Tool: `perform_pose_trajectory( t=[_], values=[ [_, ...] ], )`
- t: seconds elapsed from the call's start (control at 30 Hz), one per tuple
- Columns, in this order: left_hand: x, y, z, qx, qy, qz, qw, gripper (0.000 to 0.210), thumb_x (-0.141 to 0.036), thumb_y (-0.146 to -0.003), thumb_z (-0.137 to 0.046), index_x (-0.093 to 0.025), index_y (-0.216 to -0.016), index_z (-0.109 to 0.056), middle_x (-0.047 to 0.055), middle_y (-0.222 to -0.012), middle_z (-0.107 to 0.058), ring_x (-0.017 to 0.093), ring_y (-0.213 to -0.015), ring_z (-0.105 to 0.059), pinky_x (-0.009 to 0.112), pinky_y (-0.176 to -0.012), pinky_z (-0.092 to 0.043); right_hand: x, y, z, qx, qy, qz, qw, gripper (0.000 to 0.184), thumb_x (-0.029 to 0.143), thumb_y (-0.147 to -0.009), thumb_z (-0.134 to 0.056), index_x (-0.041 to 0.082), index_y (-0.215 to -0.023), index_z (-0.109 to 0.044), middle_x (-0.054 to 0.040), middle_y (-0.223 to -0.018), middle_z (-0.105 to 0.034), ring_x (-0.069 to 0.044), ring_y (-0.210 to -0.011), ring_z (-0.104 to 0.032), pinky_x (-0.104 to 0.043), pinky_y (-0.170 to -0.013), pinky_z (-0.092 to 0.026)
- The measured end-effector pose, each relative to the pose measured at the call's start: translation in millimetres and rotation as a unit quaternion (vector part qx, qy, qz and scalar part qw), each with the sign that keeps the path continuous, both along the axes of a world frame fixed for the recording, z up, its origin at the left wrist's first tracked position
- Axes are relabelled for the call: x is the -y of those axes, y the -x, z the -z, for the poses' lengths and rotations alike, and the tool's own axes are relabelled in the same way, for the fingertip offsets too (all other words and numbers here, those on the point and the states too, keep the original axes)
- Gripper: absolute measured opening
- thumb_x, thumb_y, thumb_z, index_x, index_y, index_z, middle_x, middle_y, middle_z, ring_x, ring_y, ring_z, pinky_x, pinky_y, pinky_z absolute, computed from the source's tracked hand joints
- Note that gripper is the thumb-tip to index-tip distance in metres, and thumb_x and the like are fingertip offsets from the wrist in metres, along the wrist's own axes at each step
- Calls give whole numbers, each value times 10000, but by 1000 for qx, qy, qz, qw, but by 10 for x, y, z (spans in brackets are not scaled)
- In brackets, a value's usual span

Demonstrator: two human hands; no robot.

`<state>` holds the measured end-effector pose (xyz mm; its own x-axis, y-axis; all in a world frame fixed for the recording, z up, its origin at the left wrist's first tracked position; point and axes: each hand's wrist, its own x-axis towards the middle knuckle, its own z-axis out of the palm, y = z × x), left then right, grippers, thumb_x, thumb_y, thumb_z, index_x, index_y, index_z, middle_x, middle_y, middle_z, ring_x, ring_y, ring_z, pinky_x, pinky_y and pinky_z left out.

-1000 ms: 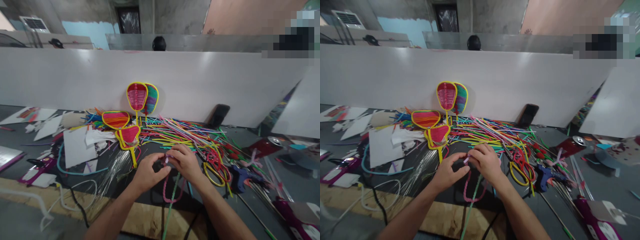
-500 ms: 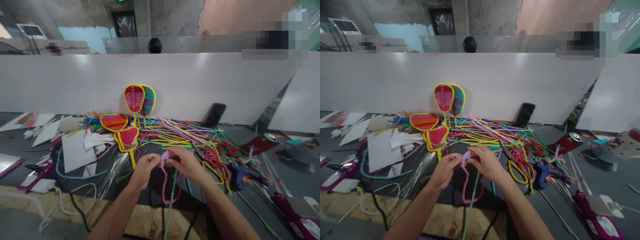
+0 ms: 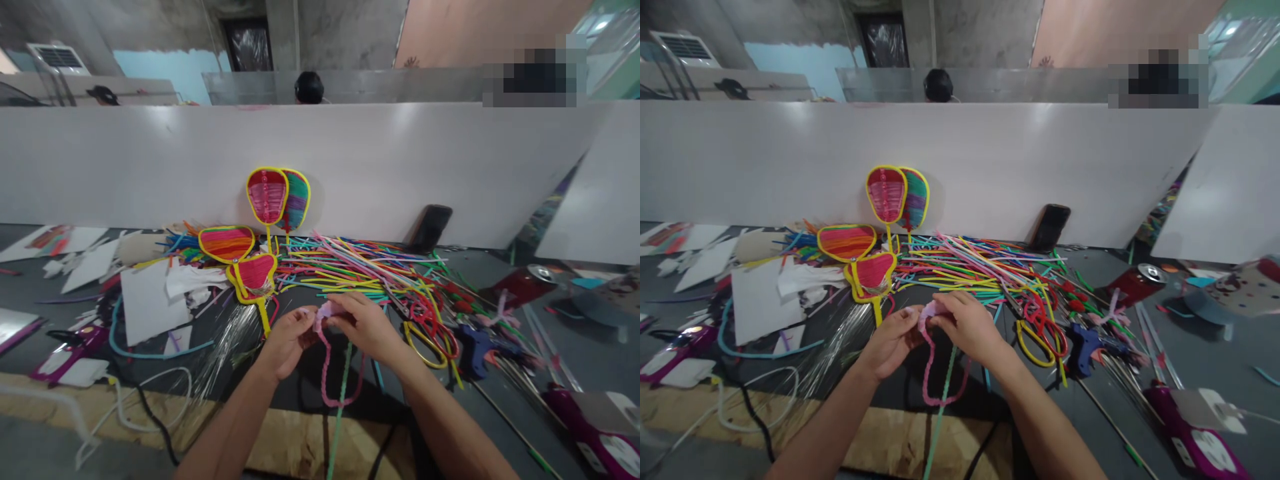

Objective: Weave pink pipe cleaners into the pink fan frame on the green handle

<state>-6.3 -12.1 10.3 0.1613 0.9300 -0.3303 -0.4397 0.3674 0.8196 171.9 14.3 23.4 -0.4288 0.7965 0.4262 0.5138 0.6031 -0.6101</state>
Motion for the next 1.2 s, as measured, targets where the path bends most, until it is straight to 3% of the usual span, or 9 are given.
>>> perform_pose_trajectory(
  t=[0.1,0.17,0.3,0.37,0.53,0.67,0.93,1.07,1.2],
  values=[
    [5,56,17,-206,-117,-145,961,327,-366,-697,-697,-205,-970,-615,41,-952,-600,158,-841,-568,286,-752,-452,1,8,4,23,-2,19,1000,362,256,-787,-647,207,-1142,-602,-97,-1039,-660,-235,-980,-593,-385,-853,-484],
    [22,99,3,-381,-235,-201,871,218,-355,-732,-662,-208,-892,-650,44,-921,-605,185,-901,-539,332,-848,-415,6,17,-1,36,-4,27,999,366,258,-791,-643,204,-1150,-599,-99,-1042,-660,-240,-986,-591,-392,-863,-481],
    [35,129,-67,-558,-356,-113,741,147,-314,-797,-595,-247,-853,-714,48,-888,-667,231,-956,-492,407,-935,-331,23,37,-9,51,-19,34,998,355,250,-797,-635,205,-1147,-599,-97,-1043,-660,-240,-989,-591,-390,-868,-480],
    [5,124,-90,-542,-354,-56,760,159,-309,-806,-581,-247,-856,-718,46,-905,-683,238,-993,-482,408,-945,-320,34,52,-10,52,-26,33,998,347,246,-799,-633,205,-1142,-600,-97,-1042,-662,-235,-982,-594,-386,-865,-481],
    [-103,149,-102,-294,-230,84,924,217,-363,-776,-612,-167,-698,-665,20,-764,-620,163,-788,-528,285,-772,-400,53,53,-50,24,-23,14,999,332,272,-816,-613,210,-1142,-600,-91,-1013,-672,-221,-962,-602,-376,-851,-485],
    [-143,236,-97,-109,-120,91,983,238,-360,-687,-722,-135,-682,-646,-6,-656,-577,101,-657,-506,214,-665,-397,-22,-93,-103,-56,-5,12,998,306,318,-885,-489,201,-1147,-593,-105,-1065,-662,-217,-1014,-589,-392,-893,-460],
    [-231,497,112,90,-32,-9,995,249,-179,-572,-804,-153,-771,-656,7,-736,-660,132,-684,-615,306,-747,-518,-257,-293,78,-252,266,24,930,512,601,-830,-460,186,-1071,-642,-81,-980,-671,-206,-914,-604,-376,-836,-470],
    [-256,544,121,129,-24,-29,991,254,-127,-608,-767,-164,-831,-651,10,-759,-687,145,-732,-646,320,-773,-530,-244,-269,109,-327,423,-47,844,557,639,-796,-481,181,-1071,-641,-66,-872,-674,-170,-776,-617,-326,-726,-483],
    [-275,594,84,131,-21,-55,990,201,-112,-647,-718,-156,-831,-647,9,-755,-686,144,-731,-650,333,-786,-536,-234,-276,99,-357,424,-77,829,428,523,-749,-638,177,-1000,-662,-35,-827,-654,-125,-705,-579,-278,-712,-457]
  ],
)
